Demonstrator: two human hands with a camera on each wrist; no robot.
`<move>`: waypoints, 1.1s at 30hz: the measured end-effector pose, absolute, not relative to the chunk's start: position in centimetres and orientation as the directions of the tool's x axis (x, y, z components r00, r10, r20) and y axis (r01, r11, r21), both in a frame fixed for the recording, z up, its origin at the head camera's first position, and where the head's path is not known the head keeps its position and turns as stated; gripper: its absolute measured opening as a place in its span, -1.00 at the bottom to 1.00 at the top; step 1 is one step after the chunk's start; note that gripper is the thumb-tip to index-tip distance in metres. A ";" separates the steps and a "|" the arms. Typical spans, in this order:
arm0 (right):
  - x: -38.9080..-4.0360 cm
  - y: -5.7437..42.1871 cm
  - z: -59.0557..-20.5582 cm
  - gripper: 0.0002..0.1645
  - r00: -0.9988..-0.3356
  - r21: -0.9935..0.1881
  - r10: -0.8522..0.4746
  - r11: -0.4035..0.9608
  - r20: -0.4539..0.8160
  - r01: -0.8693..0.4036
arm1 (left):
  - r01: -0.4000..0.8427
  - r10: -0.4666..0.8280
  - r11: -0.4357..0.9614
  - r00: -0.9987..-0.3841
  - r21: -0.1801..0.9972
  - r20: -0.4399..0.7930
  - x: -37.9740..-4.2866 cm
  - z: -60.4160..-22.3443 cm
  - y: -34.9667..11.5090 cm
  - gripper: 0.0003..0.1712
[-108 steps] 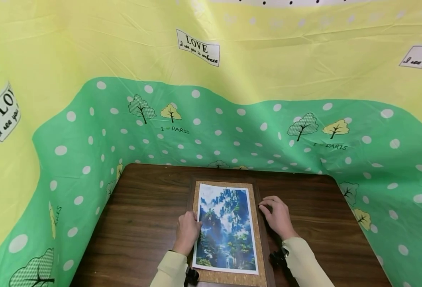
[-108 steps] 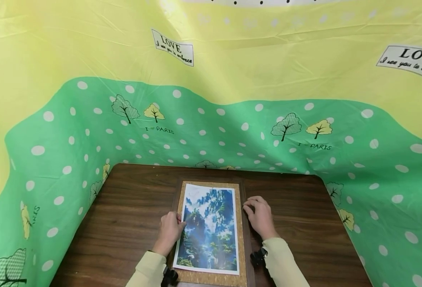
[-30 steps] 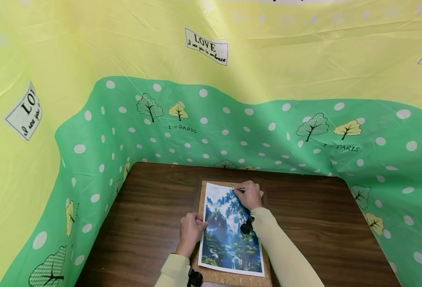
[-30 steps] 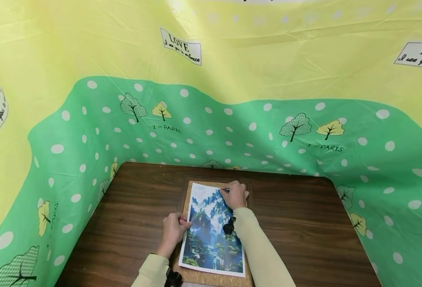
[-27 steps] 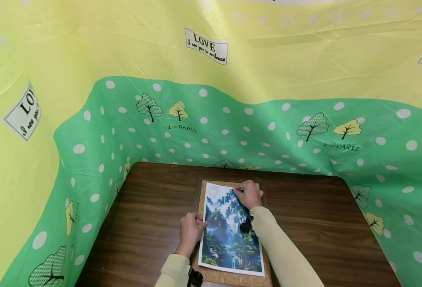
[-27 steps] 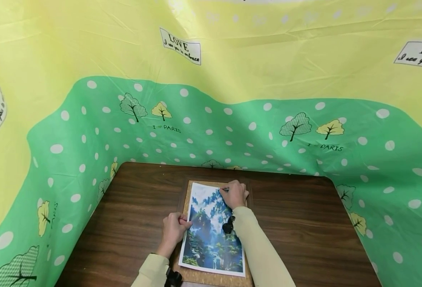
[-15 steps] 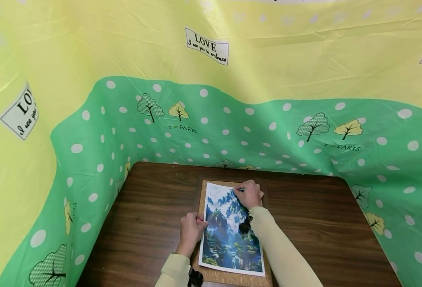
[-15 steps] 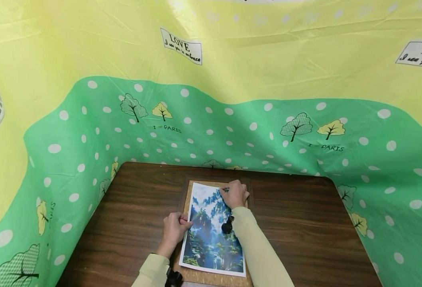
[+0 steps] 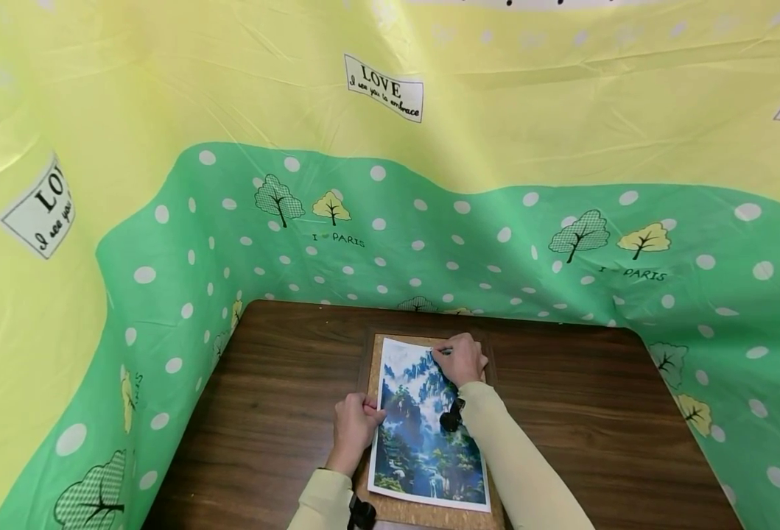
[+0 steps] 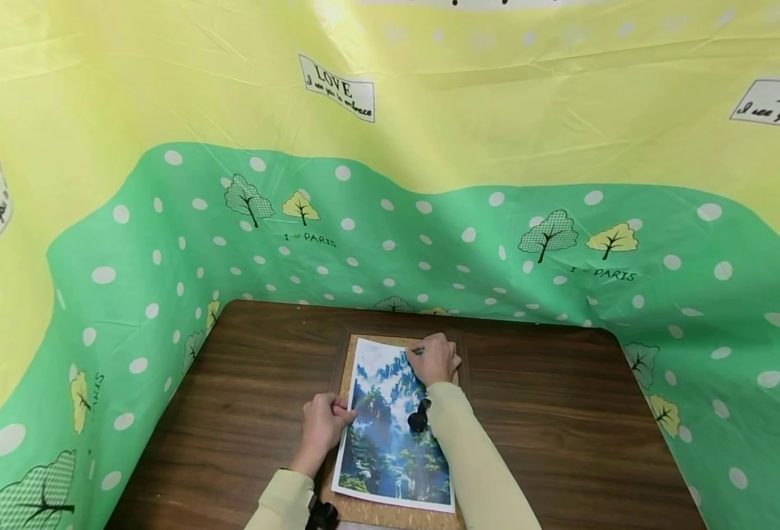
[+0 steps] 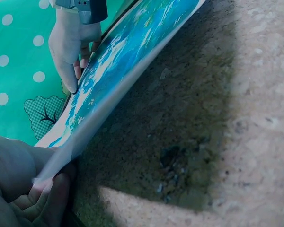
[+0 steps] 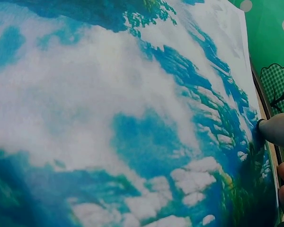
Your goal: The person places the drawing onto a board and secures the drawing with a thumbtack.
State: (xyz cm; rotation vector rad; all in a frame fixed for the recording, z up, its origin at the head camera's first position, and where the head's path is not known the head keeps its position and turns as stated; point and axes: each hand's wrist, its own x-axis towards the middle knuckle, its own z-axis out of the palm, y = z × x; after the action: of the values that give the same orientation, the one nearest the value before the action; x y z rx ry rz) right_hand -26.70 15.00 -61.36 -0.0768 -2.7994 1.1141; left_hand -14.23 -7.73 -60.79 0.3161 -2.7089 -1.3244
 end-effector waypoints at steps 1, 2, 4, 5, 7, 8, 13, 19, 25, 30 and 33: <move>-26.7 15.0 -61.4 -0.84 -0.990 -0.687 0.097 0.727 0.103 0.000 | -0.139 -0.234 0.600 -0.972 0.788 0.007 -14.2 -60.8 -7.7 -0.72; -26.7 14.9 -61.4 -0.85 -0.989 -0.687 0.101 0.726 0.105 0.001 | -0.141 -0.235 0.601 -0.972 0.787 0.005 -14.2 -60.8 -7.7 -0.71; -26.6 14.8 -61.4 -0.85 -0.989 -0.688 0.107 0.726 0.106 0.004 | -0.144 -0.238 0.602 -0.971 0.786 0.005 -14.2 -60.8 -7.7 -0.71; -26.6 14.8 -61.3 -0.84 -0.988 -0.687 0.109 0.726 0.106 0.006 | -0.144 -0.239 0.602 -0.971 0.786 0.005 -14.2 -60.7 -7.7 -0.71; -26.6 14.8 -61.3 -0.84 -0.988 -0.683 0.112 0.730 0.106 0.009 | -0.147 -0.240 0.600 -0.971 0.786 0.002 -14.2 -60.6 -7.7 -0.71; -26.6 14.7 -61.2 -0.84 -0.988 -0.684 0.114 0.730 0.103 0.013 | -0.149 -0.241 0.598 -0.971 0.788 -0.001 -14.2 -60.6 -7.7 -0.72; -26.6 14.7 -61.2 -0.83 -0.987 -0.693 0.130 0.721 0.091 0.031 | -0.148 -0.236 0.596 -0.972 0.789 -0.005 -14.1 -60.5 -7.7 -0.73; -26.7 14.5 -61.1 -0.85 -0.986 -0.716 0.153 0.695 0.070 0.057 | -0.138 -0.233 0.596 -0.972 0.791 0.005 -14.1 -60.6 -7.7 -0.73; -27.2 14.4 -61.2 -0.87 -0.980 -0.733 0.189 0.675 0.060 0.085 | -0.135 -0.231 0.598 -0.973 0.790 0.009 -14.1 -60.6 -7.7 -0.74; -27.4 14.3 -61.3 -0.90 -0.977 -0.738 0.207 0.666 0.041 0.110 | -0.141 -0.237 0.597 -0.972 0.790 0.006 -14.1 -60.6 -7.7 -0.73; -27.4 14.2 -61.3 -0.91 -0.976 -0.735 0.217 0.667 0.033 0.123 | -0.148 -0.240 0.594 -0.971 0.790 -0.002 -14.1 -60.6 -7.6 -0.74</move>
State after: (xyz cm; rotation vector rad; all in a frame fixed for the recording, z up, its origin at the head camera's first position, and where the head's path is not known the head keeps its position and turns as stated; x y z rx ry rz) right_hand -27.45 14.17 -61.25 -0.2828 -2.7598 1.2033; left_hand -14.13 -7.64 -60.56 0.3308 -2.7105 -1.3287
